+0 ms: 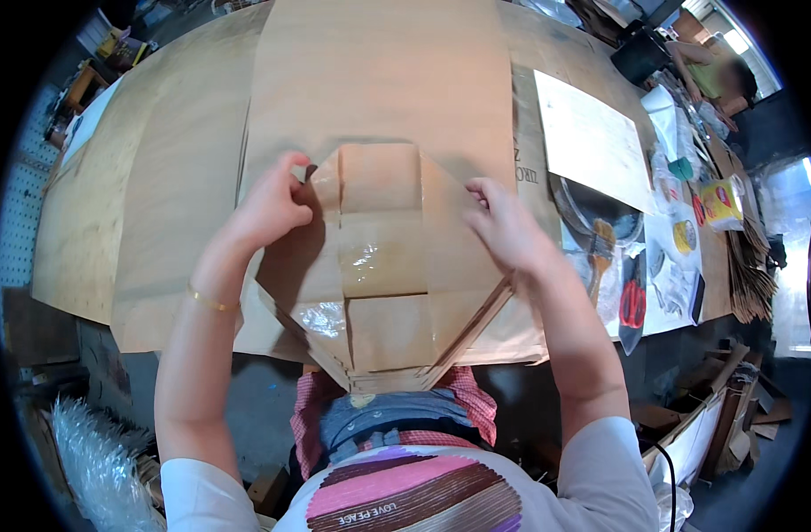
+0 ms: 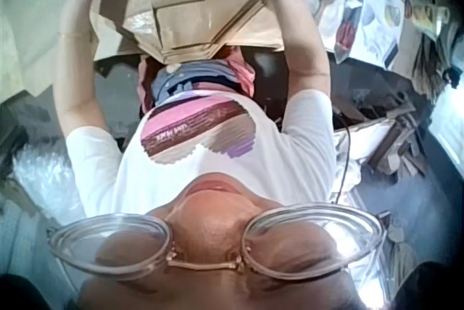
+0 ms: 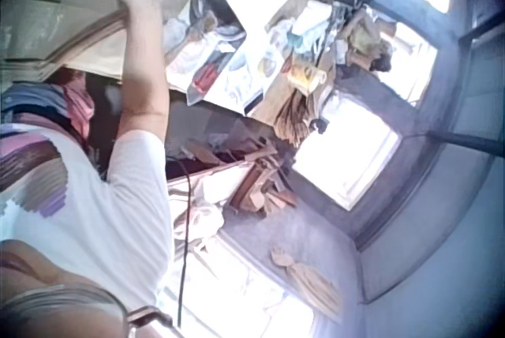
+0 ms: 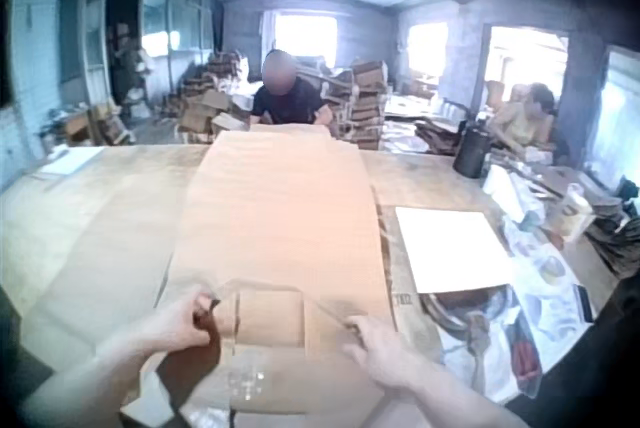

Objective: The person folds the flaps of a flat brown paper package, applies glue to the flaps using a brush, and presses them down to seal the package. This process is repeated for multiple packages in a workshop setting.

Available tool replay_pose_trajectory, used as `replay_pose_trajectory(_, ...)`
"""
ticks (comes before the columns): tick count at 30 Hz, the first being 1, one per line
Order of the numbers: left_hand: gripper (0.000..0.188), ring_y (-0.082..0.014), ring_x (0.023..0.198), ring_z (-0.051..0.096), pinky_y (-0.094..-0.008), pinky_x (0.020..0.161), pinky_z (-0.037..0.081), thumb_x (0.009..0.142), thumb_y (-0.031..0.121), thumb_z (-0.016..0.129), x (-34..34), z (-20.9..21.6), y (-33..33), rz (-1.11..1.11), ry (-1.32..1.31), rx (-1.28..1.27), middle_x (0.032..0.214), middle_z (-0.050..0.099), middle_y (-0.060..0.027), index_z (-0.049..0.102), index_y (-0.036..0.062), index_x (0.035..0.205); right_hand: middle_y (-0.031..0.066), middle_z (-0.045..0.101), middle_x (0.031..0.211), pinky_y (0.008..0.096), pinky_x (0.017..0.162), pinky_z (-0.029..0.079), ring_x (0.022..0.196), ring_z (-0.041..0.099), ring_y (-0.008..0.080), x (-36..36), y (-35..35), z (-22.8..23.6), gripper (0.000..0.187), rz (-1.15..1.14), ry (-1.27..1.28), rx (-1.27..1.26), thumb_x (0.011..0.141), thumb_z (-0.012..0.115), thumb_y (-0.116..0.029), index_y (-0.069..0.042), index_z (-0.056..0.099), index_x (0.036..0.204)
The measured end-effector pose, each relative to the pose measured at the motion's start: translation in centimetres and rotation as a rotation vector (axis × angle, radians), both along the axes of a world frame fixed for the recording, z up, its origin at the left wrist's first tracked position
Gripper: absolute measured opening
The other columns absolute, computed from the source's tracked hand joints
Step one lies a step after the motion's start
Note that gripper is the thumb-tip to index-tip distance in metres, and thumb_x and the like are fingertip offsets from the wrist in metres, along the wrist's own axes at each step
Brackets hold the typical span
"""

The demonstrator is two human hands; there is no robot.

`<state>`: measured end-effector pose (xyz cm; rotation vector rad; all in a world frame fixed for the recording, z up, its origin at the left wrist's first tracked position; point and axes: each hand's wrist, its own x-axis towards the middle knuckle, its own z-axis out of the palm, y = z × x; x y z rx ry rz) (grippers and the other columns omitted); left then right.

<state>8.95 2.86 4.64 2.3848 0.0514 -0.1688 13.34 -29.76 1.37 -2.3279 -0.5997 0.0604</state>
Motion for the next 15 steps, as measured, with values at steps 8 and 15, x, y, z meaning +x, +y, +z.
replay_pose_trajectory(8, 0.010, -0.0321, 0.072, 0.059, -0.0433, 0.063, 0.049, 0.066, 0.002, 0.065, -3.5, -2.2, 0.4, -0.402, -0.490, 0.440, 0.077, 0.060, -0.0103, 0.062, 0.0022, 0.076, 0.0114, 0.065, 0.087, 0.0384, 0.068, 0.052, 0.081, 0.062, 0.0296, -0.6, -1.1, -0.5, 0.022, 0.347, -0.492, -0.168, 0.070, 0.065, -0.001, -0.001, 0.068, 0.092)
replay_pose_trajectory(15, 0.037, -0.0319, 0.110, 0.059, -0.0402, 0.093, 0.048, 0.072, -0.004, 0.057, -8.5, -4.0, -0.1, -0.303, -0.561, 0.689, 0.114, 0.063, -0.0158, 0.063, -0.0027, 0.109, 0.0117, 0.063, 0.116, 0.0383, 0.083, 0.053, 0.105, 0.061, 0.0298, -4.6, -1.8, -0.2, 0.041, 0.448, -0.468, -0.370, 0.075, 0.055, 0.000, 0.002, 0.060, 0.115)
